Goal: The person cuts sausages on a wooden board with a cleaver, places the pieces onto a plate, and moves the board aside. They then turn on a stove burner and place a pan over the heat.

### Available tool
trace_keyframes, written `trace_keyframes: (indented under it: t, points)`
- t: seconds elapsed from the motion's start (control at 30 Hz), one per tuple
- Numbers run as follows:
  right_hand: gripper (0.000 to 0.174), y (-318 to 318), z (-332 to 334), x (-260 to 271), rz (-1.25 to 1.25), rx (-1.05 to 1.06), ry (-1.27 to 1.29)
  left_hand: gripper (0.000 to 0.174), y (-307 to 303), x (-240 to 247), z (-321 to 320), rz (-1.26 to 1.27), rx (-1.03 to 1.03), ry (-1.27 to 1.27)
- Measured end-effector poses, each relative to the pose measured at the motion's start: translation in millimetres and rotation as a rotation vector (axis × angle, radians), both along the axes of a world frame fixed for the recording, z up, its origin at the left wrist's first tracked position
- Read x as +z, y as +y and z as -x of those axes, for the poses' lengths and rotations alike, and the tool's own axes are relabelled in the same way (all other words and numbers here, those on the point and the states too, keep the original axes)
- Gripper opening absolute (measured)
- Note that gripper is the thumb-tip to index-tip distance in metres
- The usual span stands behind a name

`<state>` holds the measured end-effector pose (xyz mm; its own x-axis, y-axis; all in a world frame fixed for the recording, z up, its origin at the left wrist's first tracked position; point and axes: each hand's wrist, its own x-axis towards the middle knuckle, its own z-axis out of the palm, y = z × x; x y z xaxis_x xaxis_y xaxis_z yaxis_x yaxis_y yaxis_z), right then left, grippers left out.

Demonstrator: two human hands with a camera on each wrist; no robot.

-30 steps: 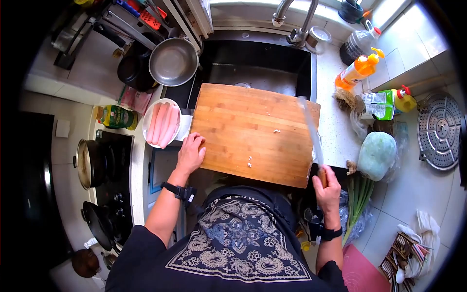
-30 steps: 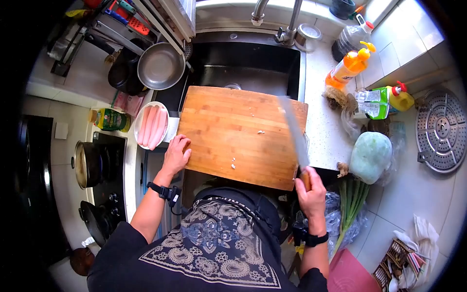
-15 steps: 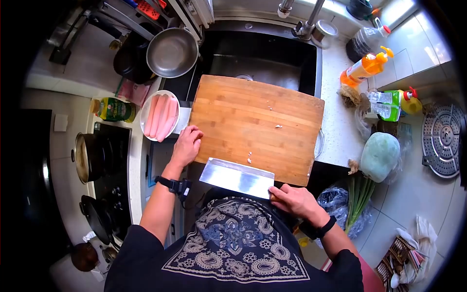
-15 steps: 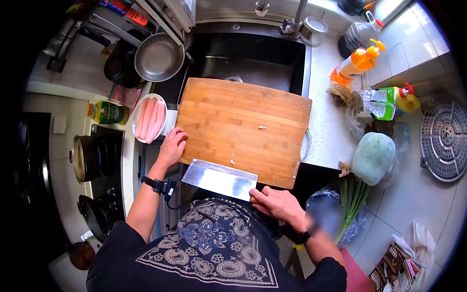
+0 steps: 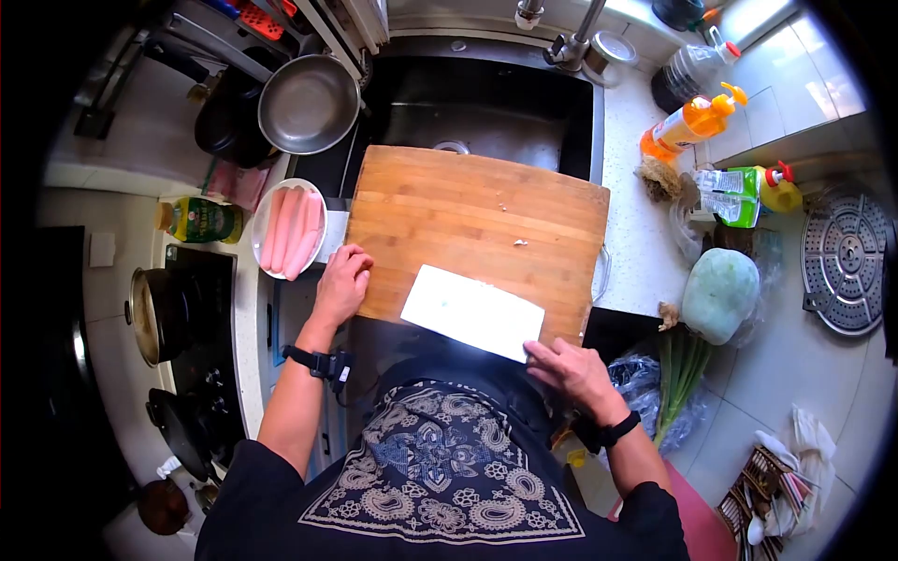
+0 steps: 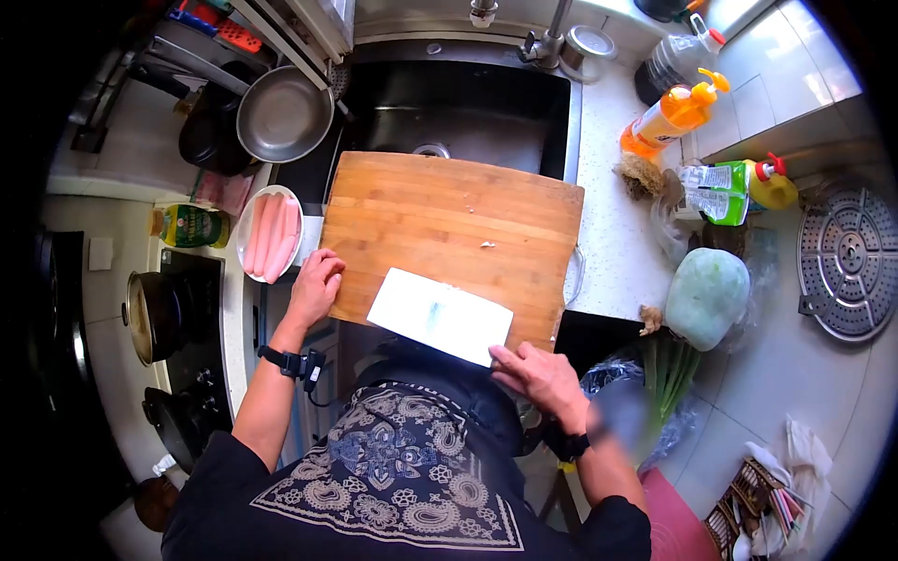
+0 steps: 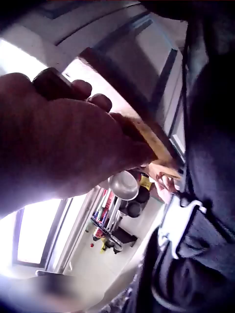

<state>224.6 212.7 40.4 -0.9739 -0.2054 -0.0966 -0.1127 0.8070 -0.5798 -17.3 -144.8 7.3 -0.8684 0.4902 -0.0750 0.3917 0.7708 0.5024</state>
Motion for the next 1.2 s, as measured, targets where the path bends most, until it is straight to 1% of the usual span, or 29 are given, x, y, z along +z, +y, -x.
trace_keyframes:
  t: [0.03,0.13,0.17,0.27,0.4,0.5,0.53,0.67,0.77,0.8,0.9,1.17,1.2]
  points:
    - [0.039,8,6,0,-0.007,-0.011,0.019,0.016,-1,0,0,-0.004,-0.002,0.007]
    - [0.037,29,31,6,-0.103,-0.017,-0.037,0.017,-2,-1,-1,-0.018,-0.001,0.012]
    - [0.036,36,41,11,-0.092,-0.017,-0.04,0.017,-3,-1,-1,-0.019,-0.001,0.011]
    - [0.035,56,70,2,-0.082,-0.021,-0.064,0.018,-4,-1,-3,-0.021,-0.008,0.013]
    - [0.034,74,118,-4,-0.002,-0.047,-0.008,0.02,-4,2,-9,-0.027,-0.013,0.039]
    - [0.032,89,159,-7,-0.011,-0.08,0.047,0.022,-4,6,-11,-0.038,0.009,-0.003]
    - [0.032,93,172,-6,-0.052,-0.096,0.072,0.022,-3,6,-12,-0.041,0.012,-0.005]
    - [0.033,98,203,-15,0.02,-0.21,0.282,0.023,-6,8,-12,-0.031,0.008,-0.008]
    - [0.032,88,206,-3,0.359,-0.51,0.022,0.023,-7,4,-11,-0.043,0.007,0.009]
    - [0.028,83,206,0,0.531,-0.55,0.012,0.023,-7,5,-10,-0.047,0.003,0.013]
    - [0.028,74,206,15,0.772,-0.717,-0.174,0.023,-7,5,-11,-0.048,-0.001,0.012]
    - [0.032,83,180,-25,1.443,-1.032,-0.586,0.024,-6,6,-11,-0.055,-0.004,0.024]
    - [0.032,82,176,-28,1.447,-1.057,-0.61,0.024,-6,6,-11,-0.053,-0.003,0.025]
